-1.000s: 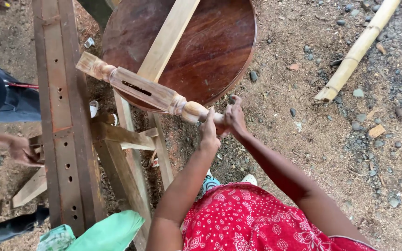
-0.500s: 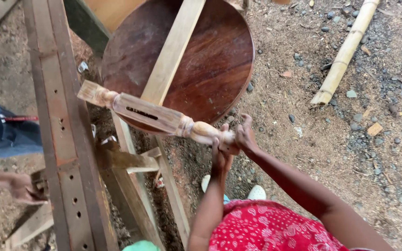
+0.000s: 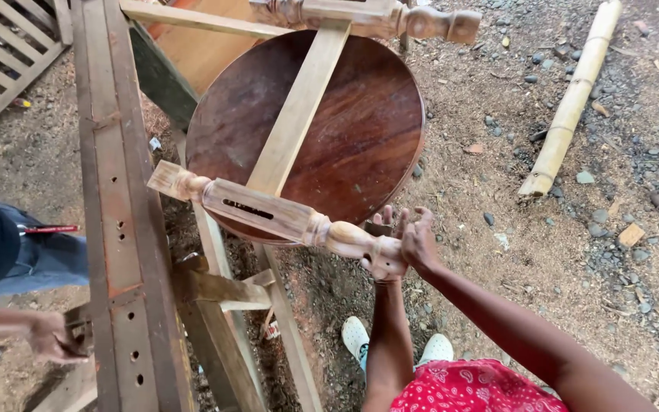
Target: The person sands a wooden table leg using a sanding block. They hold the leg with one hand and rub the sanding block along the surface with the other, focusing on the carved details and the flat sections of the leg.
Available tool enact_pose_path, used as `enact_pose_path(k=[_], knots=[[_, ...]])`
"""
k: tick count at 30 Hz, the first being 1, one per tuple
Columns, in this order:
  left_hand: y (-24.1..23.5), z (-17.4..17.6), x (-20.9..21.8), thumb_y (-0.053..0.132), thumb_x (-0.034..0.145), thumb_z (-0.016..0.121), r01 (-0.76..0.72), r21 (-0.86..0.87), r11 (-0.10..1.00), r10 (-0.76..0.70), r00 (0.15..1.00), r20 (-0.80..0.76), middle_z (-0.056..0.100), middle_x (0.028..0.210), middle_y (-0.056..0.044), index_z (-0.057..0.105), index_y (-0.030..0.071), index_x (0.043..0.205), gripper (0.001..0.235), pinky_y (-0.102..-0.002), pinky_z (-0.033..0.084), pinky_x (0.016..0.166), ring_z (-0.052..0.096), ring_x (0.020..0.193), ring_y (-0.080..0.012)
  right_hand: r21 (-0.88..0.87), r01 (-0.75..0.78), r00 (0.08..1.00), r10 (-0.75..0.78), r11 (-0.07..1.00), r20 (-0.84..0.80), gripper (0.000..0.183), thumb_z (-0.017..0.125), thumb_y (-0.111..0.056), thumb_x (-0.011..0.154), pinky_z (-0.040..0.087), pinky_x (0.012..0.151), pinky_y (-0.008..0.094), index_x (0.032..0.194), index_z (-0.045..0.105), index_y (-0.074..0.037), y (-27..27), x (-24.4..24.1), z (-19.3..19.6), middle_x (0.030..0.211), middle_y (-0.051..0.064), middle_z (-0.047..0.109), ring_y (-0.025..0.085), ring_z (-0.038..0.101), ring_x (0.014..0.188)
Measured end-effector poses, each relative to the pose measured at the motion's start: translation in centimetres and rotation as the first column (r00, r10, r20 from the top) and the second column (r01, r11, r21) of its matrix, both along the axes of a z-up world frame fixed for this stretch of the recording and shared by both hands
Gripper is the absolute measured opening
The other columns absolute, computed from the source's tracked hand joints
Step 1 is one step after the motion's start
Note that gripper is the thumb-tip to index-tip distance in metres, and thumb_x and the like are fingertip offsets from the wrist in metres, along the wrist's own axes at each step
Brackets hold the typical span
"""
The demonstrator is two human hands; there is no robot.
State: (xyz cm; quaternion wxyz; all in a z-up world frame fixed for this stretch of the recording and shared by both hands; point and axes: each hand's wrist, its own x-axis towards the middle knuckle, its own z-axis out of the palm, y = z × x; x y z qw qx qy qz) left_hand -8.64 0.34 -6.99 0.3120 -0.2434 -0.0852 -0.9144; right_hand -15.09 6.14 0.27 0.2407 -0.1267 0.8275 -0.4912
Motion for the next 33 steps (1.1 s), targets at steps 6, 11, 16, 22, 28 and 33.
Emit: enact_pose_path(k=[6,11,16,22,28,33], knots=[[-0.4,-1.1,3.5,0.044,0.088,0.081,-0.023,0.058,0.998,0.014,0.988,0.155,0.038,0.166,-0.013,0.029,0.011,0.166,0.099,-0.054,0.039,0.123,0.037,0.152,-0.0354,0.015,-0.003,0.982,0.0,1.0,0.187,0.05,0.035,-0.017,0.102,0.06,0.07,0.05,0.15,0.024,-0.005,-0.8,2.6,6.8,0.1,0.028,0.069,0.036,0.065,0.077],[0.5,3.0,5.8,0.036,0.092,0.079,-0.039,0.129,0.991,-0.017,0.913,0.409,0.052,0.15,-0.011,0.037,0.006,0.157,0.083,-0.046,0.046,0.118,0.052,0.138,-0.0255,-0.095,-0.001,0.998,0.007,0.995,0.063,0.052,0.037,-0.004,0.094,0.057,0.08,0.048,0.146,0.03,-0.002,-1.0,1.8,2.5,0.109,0.027,0.064,0.032,0.064,0.087],[0.3,4.5,6.2,0.038,0.094,0.075,-0.107,0.177,0.978,-0.042,0.734,0.678,0.058,0.134,-0.009,0.046,0.009,0.146,0.066,-0.044,0.055,0.102,0.059,0.121,-0.0243,-0.187,-0.017,0.999,0.023,0.982,0.025,0.054,0.036,0.002,0.089,0.055,0.095,0.045,0.143,0.032,0.002,-1.4,1.5,0.4,0.124,0.028,0.057,0.033,0.062,0.106],[0.3,9.0,4.6,0.043,0.09,0.07,-0.333,-0.085,0.939,0.04,-0.139,0.989,0.064,0.12,-0.011,0.052,0.007,0.136,0.061,-0.037,0.057,0.063,0.067,0.097,-0.0224,-0.143,-0.01,1.0,0.01,0.99,0.001,0.049,0.04,0.0,0.094,0.05,0.105,0.046,0.142,0.033,0.005,-1.9,0.9,-1.3,0.134,0.03,0.054,0.038,0.06,0.121],[-1.9,5.6,3.1,0.041,0.088,0.07,-0.194,-0.062,0.979,0.021,-0.208,0.978,0.071,0.106,-0.018,0.064,-0.007,0.118,0.056,-0.038,0.059,0.055,0.071,0.081,-0.026,-0.151,-0.067,0.997,0.071,0.986,0.02,0.054,0.045,0.0,0.092,0.044,0.109,0.048,0.144,0.032,0.003,-1.2,1.3,1.4,0.138,0.032,0.051,0.04,0.056,0.124],[0.0,13.2,3.9,0.048,0.084,0.078,-0.177,-0.164,0.97,0.076,-0.421,0.904,0.066,0.109,-0.014,0.059,0.0,0.122,0.064,-0.037,0.059,0.067,0.071,0.086,-0.0232,-0.164,-0.054,0.995,0.068,0.985,0.08,0.058,0.043,0.004,0.089,0.043,0.11,0.046,0.146,0.031,-0.001,-1.6,0.2,-3.4,0.137,0.031,0.052,0.036,0.057,0.123]])
